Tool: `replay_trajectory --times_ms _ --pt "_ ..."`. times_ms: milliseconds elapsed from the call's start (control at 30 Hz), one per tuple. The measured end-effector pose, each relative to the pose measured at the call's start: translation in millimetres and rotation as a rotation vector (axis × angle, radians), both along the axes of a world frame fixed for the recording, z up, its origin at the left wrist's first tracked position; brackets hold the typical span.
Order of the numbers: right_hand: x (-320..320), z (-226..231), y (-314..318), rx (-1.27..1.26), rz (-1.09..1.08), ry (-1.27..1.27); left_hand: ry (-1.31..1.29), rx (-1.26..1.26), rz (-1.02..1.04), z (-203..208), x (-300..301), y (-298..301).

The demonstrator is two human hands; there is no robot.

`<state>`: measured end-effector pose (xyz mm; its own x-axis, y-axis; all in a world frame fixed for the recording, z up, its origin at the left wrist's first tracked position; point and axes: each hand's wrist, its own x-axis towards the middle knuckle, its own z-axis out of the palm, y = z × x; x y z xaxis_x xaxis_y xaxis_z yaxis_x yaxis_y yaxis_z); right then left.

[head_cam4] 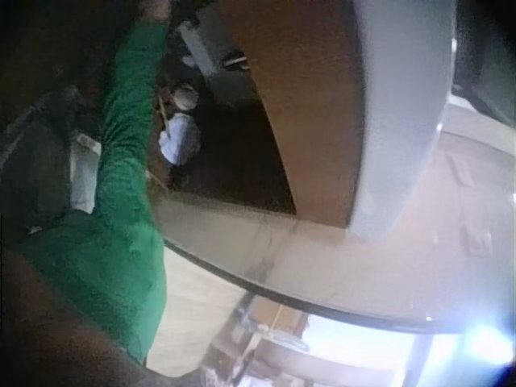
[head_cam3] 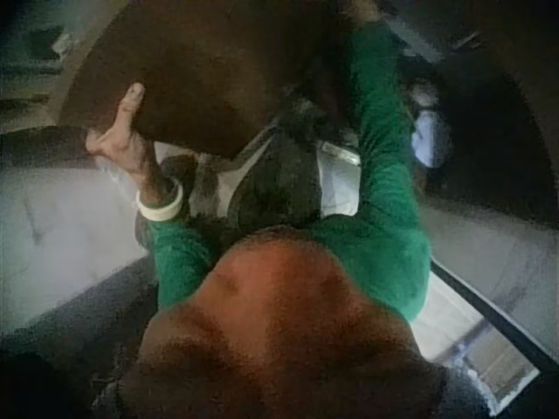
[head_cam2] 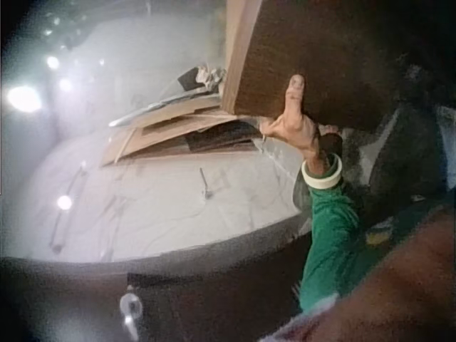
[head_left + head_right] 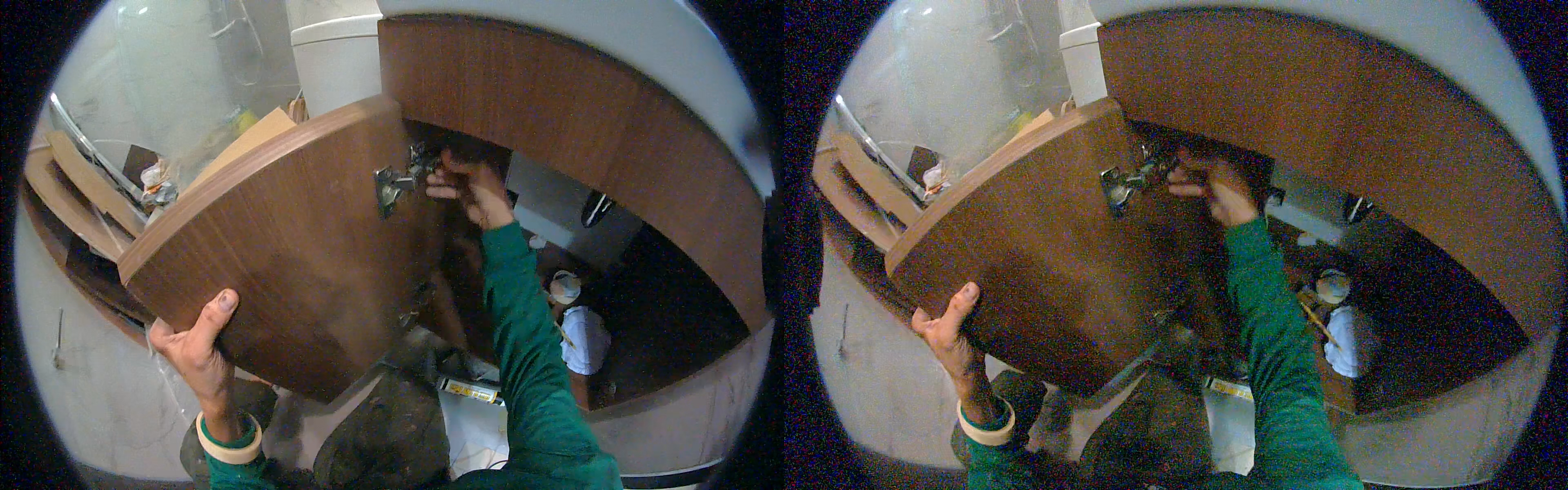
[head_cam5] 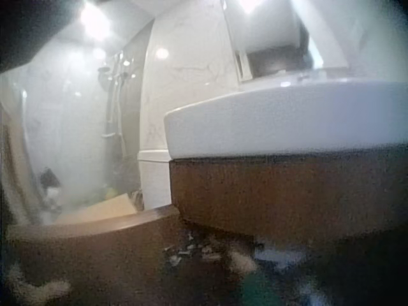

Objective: The person kneels in a bathroom and installs metal hinges onto a wooden cabinet door. They align the door with the cabinet frame, insert the hinge arms, and repeatedly adjust the screws to secure the door in place.

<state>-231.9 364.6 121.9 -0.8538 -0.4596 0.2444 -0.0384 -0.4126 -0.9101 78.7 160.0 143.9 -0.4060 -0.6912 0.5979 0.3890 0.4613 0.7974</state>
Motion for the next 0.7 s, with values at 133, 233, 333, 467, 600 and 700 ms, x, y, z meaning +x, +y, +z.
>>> replay_trajectory --times_ms 133,233,333,467,600,700 --pt "14.4 4.9 2.5 0.087 -0.043 0.003 0.04 -0.011 -0.001 7.3 -0.4 15.3" --pt "30.3 -10.2 3.7 -0.014 -0.105 -0.002 -0.021 0.01 0.066 10.6 -0.1 20.6" --pt "56.5 -68.3 18.4 -0.095 -0.214 -0.08 0.035 -0.087 -0.007 4.9 1.8 17.6" --pt "127.0 -187.9 26.0 0.3 -0.463 -0.042 0.012 -0.146 0.022 -3.1 2.2 8.8" --pt "183.7 -255.4 20.2 0.218 -0.107 -0.566 0.015 -0.163 -0.014 -2.4 1.2 5.9" --pt "200.3 -267.2 -3.5 0.061 0.021 -0.753 0.045 -0.171 -0.017 -3.7 0.4 6.5"
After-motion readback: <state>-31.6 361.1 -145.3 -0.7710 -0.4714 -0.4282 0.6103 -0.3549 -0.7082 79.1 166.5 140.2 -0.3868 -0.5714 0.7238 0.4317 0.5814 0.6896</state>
